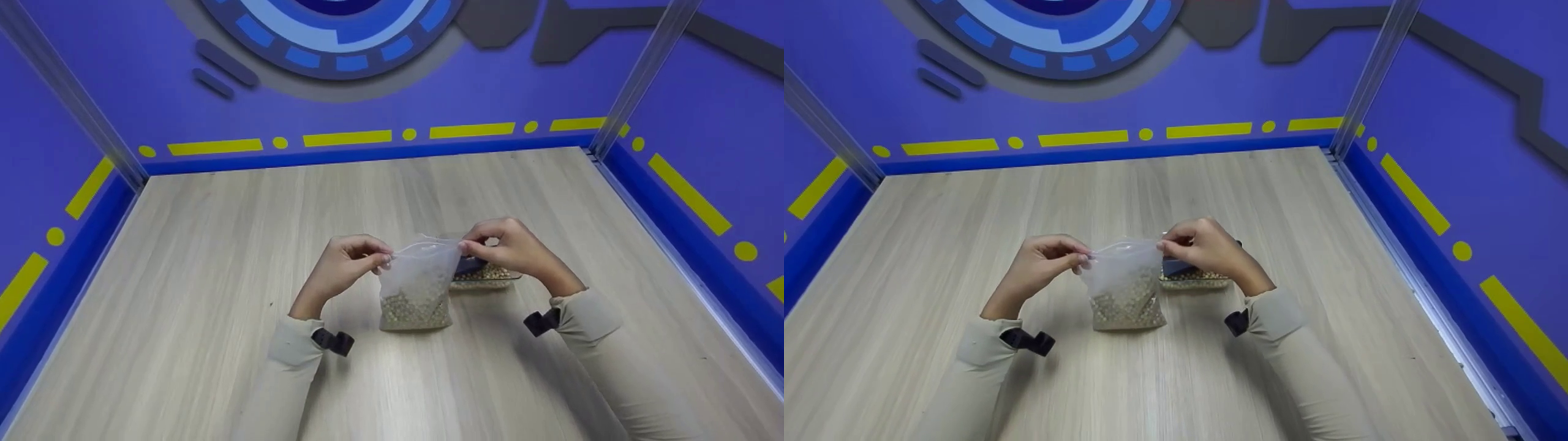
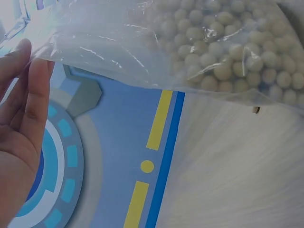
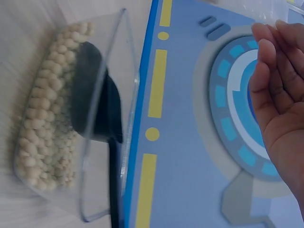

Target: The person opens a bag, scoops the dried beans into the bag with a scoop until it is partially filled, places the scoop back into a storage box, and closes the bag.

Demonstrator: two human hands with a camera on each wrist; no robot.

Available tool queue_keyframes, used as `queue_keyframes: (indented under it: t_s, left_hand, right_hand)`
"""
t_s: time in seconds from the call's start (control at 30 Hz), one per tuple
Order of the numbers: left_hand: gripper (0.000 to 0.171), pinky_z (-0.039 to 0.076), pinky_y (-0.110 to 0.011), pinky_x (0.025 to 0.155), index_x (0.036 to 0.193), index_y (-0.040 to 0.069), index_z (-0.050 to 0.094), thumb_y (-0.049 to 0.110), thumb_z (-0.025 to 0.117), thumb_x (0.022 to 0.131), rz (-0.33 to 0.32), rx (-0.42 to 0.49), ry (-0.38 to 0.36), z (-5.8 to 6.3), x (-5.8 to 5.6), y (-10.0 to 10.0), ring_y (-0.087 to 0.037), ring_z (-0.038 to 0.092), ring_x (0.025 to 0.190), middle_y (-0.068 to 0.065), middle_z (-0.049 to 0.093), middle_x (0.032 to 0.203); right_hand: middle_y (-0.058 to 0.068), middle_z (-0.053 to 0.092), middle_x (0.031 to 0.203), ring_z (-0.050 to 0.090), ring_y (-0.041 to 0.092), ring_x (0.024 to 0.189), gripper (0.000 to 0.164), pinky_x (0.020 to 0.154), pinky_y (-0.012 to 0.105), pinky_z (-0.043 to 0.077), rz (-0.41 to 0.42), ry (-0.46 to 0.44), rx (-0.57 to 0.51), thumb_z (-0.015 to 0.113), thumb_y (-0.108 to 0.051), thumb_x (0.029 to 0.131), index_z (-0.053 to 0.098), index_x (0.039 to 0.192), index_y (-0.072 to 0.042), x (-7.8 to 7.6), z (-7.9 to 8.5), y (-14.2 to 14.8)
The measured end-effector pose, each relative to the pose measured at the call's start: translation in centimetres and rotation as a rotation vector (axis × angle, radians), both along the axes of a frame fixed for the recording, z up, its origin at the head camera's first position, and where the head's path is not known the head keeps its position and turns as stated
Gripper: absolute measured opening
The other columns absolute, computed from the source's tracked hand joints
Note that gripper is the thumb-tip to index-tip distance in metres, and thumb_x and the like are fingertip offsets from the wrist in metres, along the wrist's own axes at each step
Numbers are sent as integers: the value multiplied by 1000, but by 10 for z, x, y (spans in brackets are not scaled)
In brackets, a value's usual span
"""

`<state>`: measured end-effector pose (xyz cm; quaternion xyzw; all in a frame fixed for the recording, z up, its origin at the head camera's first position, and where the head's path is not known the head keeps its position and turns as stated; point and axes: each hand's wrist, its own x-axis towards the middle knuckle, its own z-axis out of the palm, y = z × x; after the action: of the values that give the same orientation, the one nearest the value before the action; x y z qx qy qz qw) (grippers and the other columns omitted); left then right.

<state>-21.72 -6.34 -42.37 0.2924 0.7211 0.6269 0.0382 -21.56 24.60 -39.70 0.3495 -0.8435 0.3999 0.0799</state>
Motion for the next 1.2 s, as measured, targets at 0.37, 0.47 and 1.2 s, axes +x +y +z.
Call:
queue_keyframes:
  t_s: [0.37, 0.47, 1.2]
  left_hand:
    - [15, 57, -31, 69, 98, 2, 72, 11, 70, 86, 91, 4, 10, -1, 0, 3, -13, 65, 75, -12, 66, 90]
    - [23, 57, -28, 70, 107, 2, 68, 9, 70, 86, 114, -4, -24, -1, 1, 2, -15, 64, 78, -13, 66, 93]
    - [10, 52, -22, 65, 90, 2, 72, 12, 69, 87, 196, -119, -119, -3, 1, 6, -11, 61, 68, 0, 66, 76]
  right_hand:
    - [8, 69, 86, 59, 5, 76, 10, 67, 20, 51, -52, -216, -73, 67, -11, 88, 72, 91, -3, 1, -10, -8]
    - [8, 68, 84, 57, 4, 74, 11, 64, 18, 49, -52, -211, -95, 67, -10, 89, 71, 91, -1, 2, -13, -9]
    - [1, 63, 83, 56, 3, 71, 14, 61, 15, 46, -152, -328, -267, 65, -6, 89, 64, 88, 8, 4, -30, -21]
